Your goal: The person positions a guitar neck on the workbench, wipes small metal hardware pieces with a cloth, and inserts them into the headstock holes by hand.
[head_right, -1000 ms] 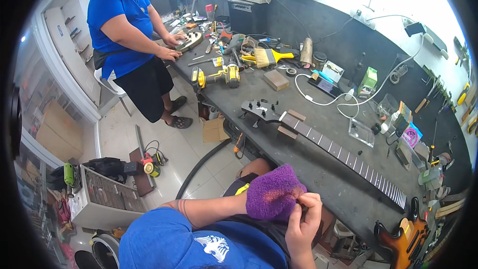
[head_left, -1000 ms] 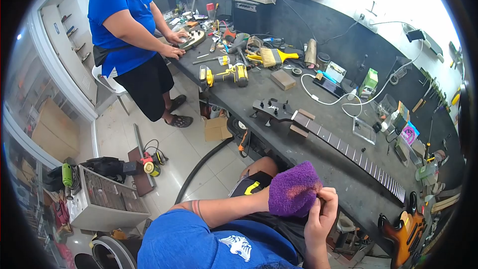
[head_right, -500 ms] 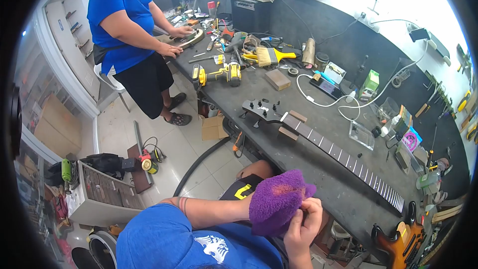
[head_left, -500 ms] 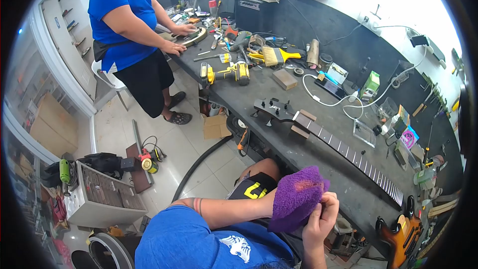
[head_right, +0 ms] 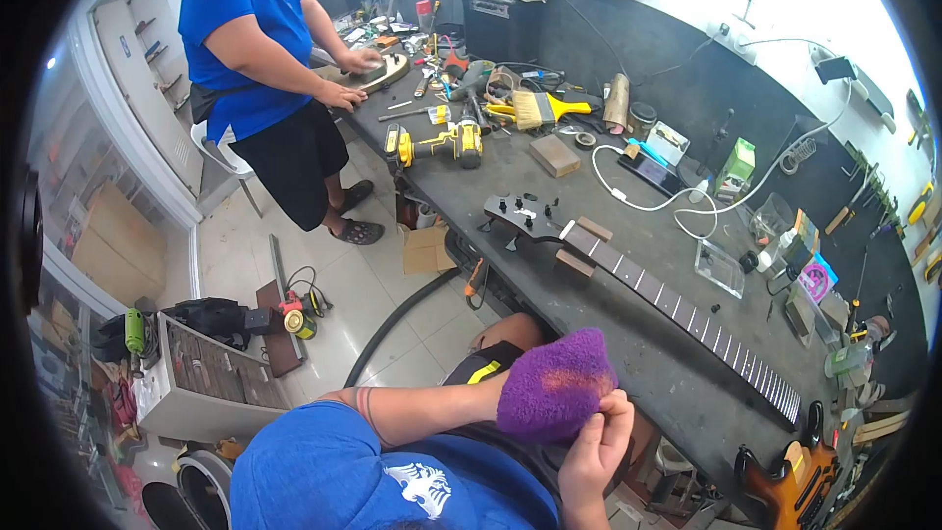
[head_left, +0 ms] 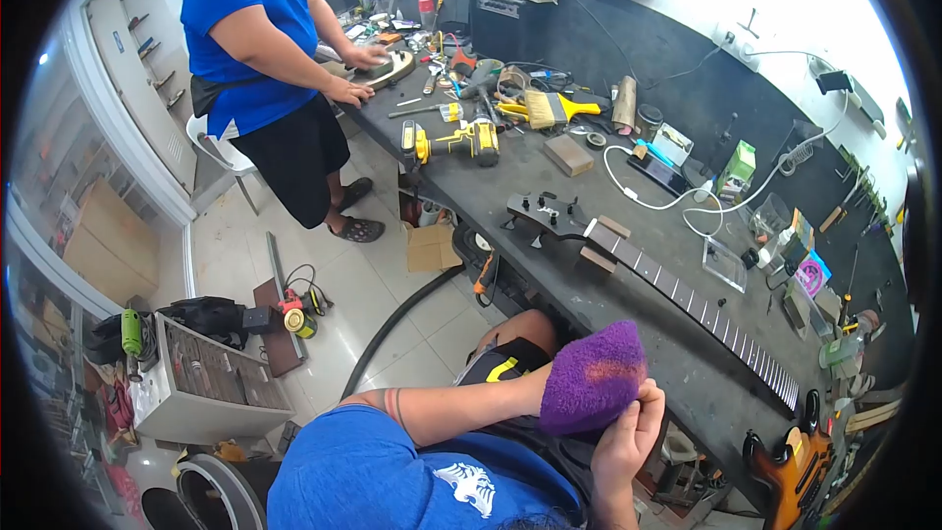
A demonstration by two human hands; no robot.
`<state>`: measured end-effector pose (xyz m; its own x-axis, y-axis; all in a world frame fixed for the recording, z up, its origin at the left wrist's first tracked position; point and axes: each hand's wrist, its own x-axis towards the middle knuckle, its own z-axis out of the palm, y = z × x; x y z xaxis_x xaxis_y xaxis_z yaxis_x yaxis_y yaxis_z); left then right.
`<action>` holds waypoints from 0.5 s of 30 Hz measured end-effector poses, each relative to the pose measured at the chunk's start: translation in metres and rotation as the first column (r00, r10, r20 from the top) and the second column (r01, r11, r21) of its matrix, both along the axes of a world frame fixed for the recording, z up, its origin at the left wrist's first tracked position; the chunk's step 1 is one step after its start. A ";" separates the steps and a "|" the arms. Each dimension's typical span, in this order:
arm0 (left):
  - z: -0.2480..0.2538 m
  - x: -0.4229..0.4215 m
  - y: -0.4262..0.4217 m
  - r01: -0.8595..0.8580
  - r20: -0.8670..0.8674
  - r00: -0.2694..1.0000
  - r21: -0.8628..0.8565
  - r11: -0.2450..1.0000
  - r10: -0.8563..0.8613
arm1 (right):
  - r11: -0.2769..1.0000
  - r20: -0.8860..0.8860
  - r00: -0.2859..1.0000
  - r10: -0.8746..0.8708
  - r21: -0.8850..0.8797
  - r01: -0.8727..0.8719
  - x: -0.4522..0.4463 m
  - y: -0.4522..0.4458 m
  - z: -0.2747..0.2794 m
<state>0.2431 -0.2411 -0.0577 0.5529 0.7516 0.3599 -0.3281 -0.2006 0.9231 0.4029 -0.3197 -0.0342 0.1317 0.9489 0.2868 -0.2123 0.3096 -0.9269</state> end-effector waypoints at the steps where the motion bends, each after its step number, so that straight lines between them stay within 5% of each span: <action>1: 0.003 -0.002 -0.001 0.008 0.022 1.000 -0.007 1.000 -0.008 | 0.999 -0.064 0.998 0.020 -0.024 -0.022 0.000 0.001 0.001; 4: 0.012 -0.009 -0.002 0.054 -0.095 0.994 0.071 0.996 -0.047 | 0.996 -0.126 0.990 0.066 -0.044 -0.072 0.003 0.001 0.004; 7: -0.007 0.011 -0.006 0.012 -0.001 1.000 -0.135 0.991 -0.012 | 0.997 0.068 0.997 0.039 0.066 -0.043 0.007 0.003 0.000; 10: -0.009 0.024 -0.015 -0.138 -0.088 0.986 0.078 0.987 0.144 | 0.993 0.031 0.998 0.047 0.109 -0.050 0.009 0.008 -0.004; 15: 0.005 0.015 -0.023 0.122 0.229 0.972 -0.338 0.933 -0.044 | 0.996 -0.106 0.992 0.067 0.066 -0.060 0.004 0.009 0.000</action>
<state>0.2577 -0.2641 -0.0528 0.5578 0.8052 0.2014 -0.5274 0.1565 0.8351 0.4069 -0.3106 -0.0346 0.1049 0.9370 0.3333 -0.3309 0.3490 -0.8768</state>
